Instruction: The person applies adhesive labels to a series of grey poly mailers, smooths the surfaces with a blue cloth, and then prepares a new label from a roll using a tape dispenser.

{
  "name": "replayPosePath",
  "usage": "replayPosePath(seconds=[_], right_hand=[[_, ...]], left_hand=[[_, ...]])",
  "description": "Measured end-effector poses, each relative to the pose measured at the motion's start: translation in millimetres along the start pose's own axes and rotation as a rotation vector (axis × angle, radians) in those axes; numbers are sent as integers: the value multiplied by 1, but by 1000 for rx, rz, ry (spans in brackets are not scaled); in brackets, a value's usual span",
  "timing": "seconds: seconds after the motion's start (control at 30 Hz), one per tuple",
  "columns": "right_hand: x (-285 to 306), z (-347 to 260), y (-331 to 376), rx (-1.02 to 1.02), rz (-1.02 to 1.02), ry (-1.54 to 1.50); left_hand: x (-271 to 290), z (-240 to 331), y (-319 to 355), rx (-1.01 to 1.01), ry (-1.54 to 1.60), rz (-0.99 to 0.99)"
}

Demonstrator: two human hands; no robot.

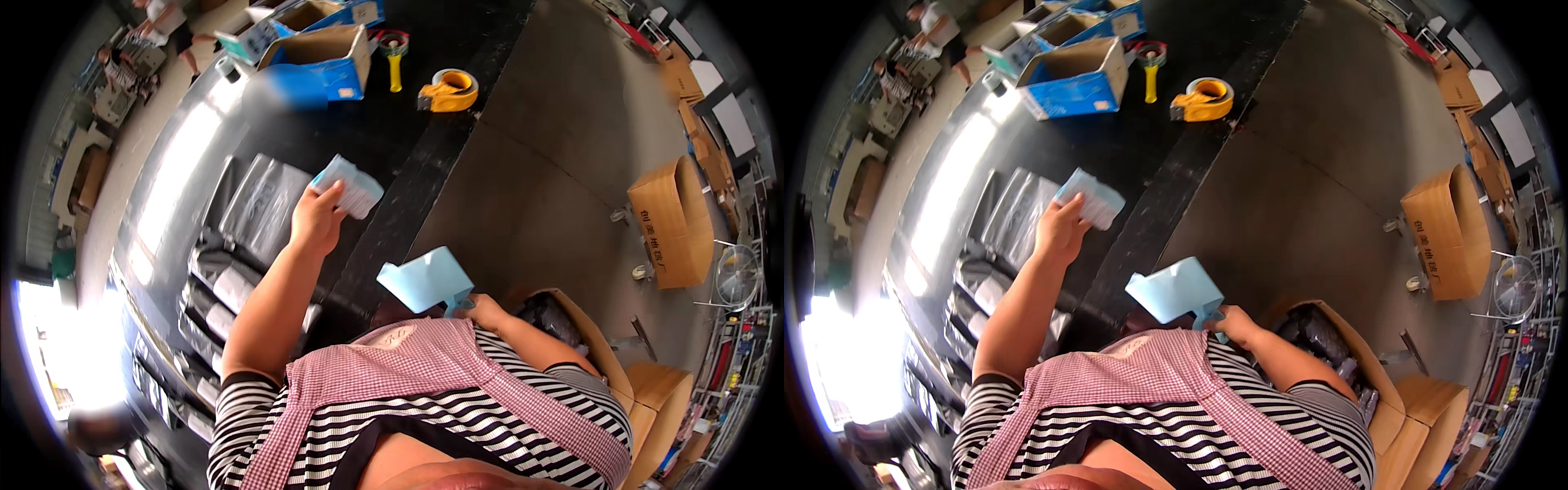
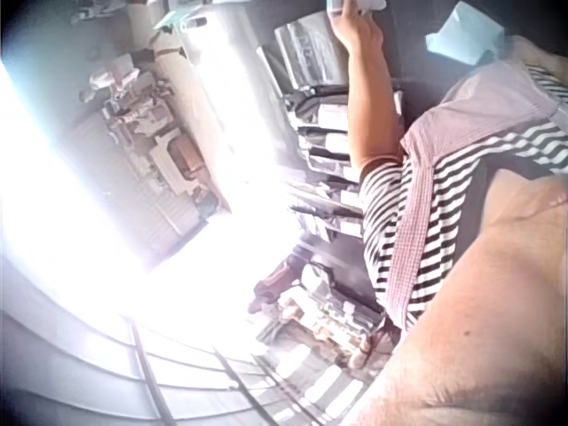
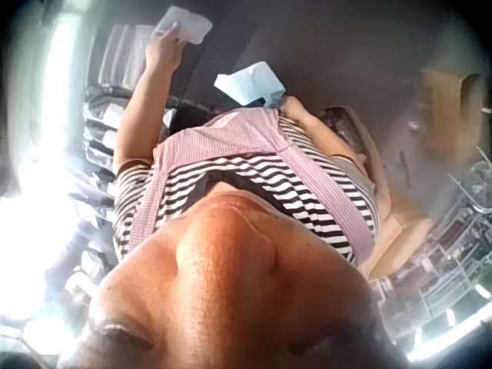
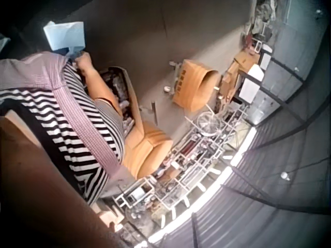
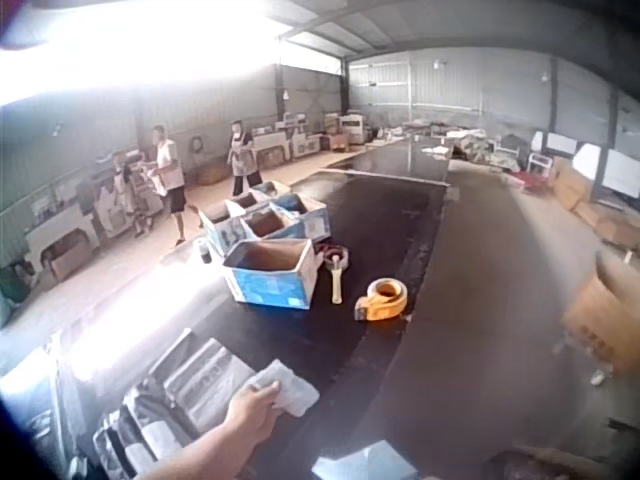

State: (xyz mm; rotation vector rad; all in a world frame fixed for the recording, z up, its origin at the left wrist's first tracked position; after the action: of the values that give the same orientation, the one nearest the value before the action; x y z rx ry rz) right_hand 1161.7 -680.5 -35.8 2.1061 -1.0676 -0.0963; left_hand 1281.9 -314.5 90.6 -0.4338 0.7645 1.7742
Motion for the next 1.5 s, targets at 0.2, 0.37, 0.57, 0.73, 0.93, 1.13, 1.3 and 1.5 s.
replayPosePath(seconds=[0.2,0.37,0.57,0.73,0.93,1.13,1.3,1.5], right_hand=[[60,21,-56,25,266,-475],[109,8,-64,-4,360,-221],[127,42,-76,37,499,-407],[141,46,-82,-59,475,-360],[139,45,-102,31,427,-588],[144,46,-99,-45,416,-515],[136,54,-100,-7,432,-494],[141,42,-92,79,475,-287]], left_hand=[[-170,-44,-169,-239,-149,10],[-247,-75,-274,-504,-868,10],[-260,-95,-320,-391,-1558,-70],[-262,-82,-336,-167,-1637,-162],[-270,-93,-328,-222,-1710,-123],[-283,-91,-326,-183,-1844,-37],[-291,-106,-321,-404,-1945,-121],[-300,-121,-326,-223,-2027,-317]])
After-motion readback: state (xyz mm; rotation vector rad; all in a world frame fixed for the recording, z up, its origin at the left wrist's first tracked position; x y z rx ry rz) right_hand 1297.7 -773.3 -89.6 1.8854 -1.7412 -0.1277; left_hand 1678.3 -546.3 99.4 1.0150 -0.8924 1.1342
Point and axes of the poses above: each hand's wrist, its own y-axis away from the middle knuckle, its own x-axis out of the back of the hand, z = x × y, the point moved 2 cm from there along -y, towards the middle knuckle, and after that the axes turned 12 degrees about y, right-handed, at the moved point
